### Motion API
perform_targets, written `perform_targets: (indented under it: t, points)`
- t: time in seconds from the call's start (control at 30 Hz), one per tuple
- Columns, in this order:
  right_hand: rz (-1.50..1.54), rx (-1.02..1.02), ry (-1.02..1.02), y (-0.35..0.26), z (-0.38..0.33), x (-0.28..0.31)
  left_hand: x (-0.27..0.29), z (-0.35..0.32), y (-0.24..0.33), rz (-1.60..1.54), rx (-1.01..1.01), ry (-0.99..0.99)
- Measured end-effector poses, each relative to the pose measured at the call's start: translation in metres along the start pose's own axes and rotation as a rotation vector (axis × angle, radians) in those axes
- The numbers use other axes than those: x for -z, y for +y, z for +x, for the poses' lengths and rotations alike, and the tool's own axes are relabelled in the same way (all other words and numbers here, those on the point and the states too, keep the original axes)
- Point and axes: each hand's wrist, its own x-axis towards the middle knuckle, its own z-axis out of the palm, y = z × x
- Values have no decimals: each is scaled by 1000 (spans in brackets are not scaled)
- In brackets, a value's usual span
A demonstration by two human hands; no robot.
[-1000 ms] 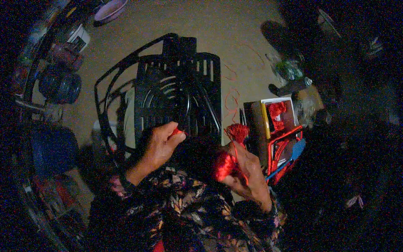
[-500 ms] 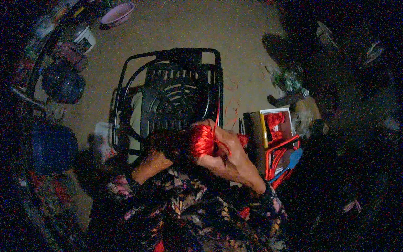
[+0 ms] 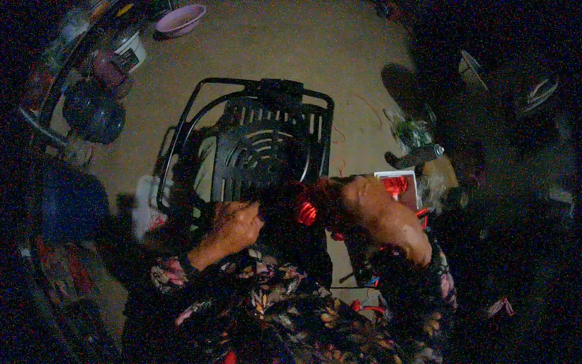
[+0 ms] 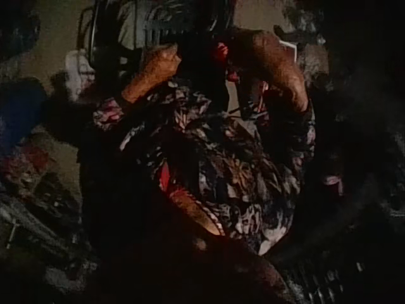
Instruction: The person wraps red cord around the rim of a black frame by hand, secures the end, and picks up loose strands of cord from the floor.
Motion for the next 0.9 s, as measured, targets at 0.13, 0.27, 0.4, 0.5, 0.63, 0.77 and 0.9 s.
perform_targets:
  t: [0.13, 0.27, 0.4, 0.5, 0.63, 0.77, 0.9]
  points:
    - [632, 31, 257, 4, 29, 27, 2, -9, -1, 158, -153, -69]
    - [842, -31, 104, 24, 79, 25, 16, -4, 20, 82, -201, 23]
    - [111, 163, 77, 14, 100, -26, 17, -7, 24, 90, -319, 14]
    - [-65, 234, 94, -1, 114, -10, 21, -11, 26, 97, -289, -5]
    - [134, 299, 188, -7, 118, 14, 19, -7, 27, 60, -297, -16]
    - [959, 255, 189, -4, 113, 16, 23, -9, 32, 65, -264, -63]
    - [1574, -60, -99, 2, 103, 4, 27, -7, 33, 19, -261, -80]
